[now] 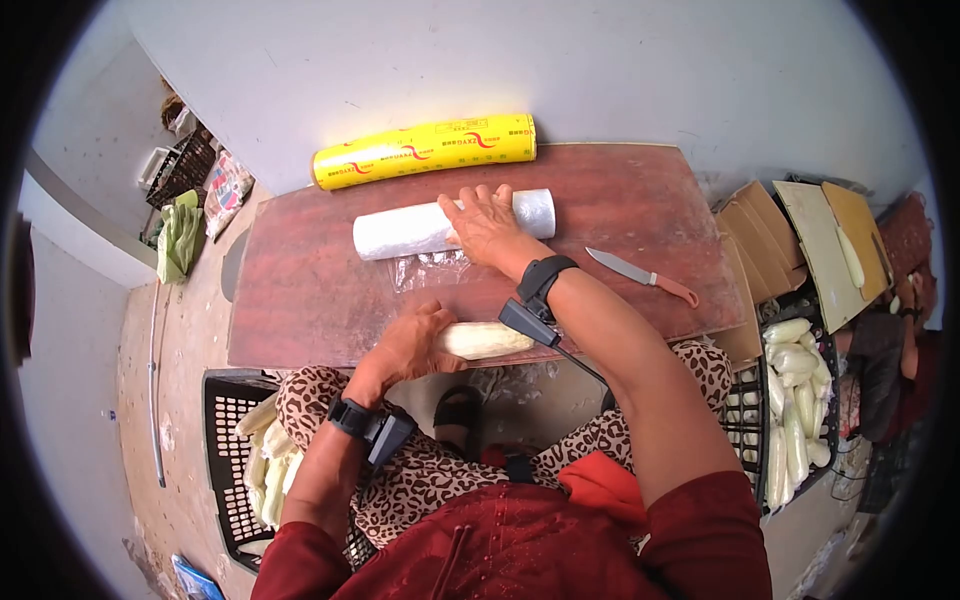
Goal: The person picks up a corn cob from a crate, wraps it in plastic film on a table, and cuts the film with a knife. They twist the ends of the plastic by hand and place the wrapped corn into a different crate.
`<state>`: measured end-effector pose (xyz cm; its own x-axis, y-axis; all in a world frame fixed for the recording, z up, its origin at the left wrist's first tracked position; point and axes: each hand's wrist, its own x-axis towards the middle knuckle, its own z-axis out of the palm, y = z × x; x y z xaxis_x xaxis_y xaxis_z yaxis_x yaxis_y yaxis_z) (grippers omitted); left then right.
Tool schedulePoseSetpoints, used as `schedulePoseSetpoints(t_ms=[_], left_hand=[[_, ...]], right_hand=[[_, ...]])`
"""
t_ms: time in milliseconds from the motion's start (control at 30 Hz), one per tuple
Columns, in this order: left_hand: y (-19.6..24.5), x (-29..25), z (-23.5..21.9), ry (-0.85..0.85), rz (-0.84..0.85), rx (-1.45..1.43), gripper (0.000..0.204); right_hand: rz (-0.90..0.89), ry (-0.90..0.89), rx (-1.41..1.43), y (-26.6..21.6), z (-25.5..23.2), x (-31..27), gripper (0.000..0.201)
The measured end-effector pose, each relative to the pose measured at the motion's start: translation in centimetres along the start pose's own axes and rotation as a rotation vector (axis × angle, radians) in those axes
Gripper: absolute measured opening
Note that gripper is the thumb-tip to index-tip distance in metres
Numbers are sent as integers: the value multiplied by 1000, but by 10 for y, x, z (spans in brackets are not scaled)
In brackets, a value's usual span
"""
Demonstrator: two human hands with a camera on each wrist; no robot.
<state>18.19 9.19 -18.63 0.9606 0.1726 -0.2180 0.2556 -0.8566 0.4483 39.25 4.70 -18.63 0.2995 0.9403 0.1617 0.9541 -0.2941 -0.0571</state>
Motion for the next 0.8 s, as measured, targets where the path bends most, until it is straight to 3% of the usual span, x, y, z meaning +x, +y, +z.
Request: schedulePoseSetpoints(t_ms=[233, 300, 400, 567, 667, 800], left_hand=[[7, -12, 5, 0, 66, -143, 62], [10, -13, 2, -11, 15, -206, 61], [7, -11, 2, -16, 8, -258, 60], [-2, -6, 8, -26, 27, -392, 54], [3, -6, 2, -21, 51, -417, 56], [-1, -4, 2, -31, -37, -329, 59]], right_hand=[[-13, 33, 28, 5, 5, 1, 60], [-64, 48, 89, 12, 2, -4, 60], [-82, 210, 124, 18, -5, -20, 60], [-395, -158, 539, 4, -50, -82, 67], [-496, -160, 499, -11, -38, -124, 71], [-411, -215, 302, -15, -3, -144, 72]])
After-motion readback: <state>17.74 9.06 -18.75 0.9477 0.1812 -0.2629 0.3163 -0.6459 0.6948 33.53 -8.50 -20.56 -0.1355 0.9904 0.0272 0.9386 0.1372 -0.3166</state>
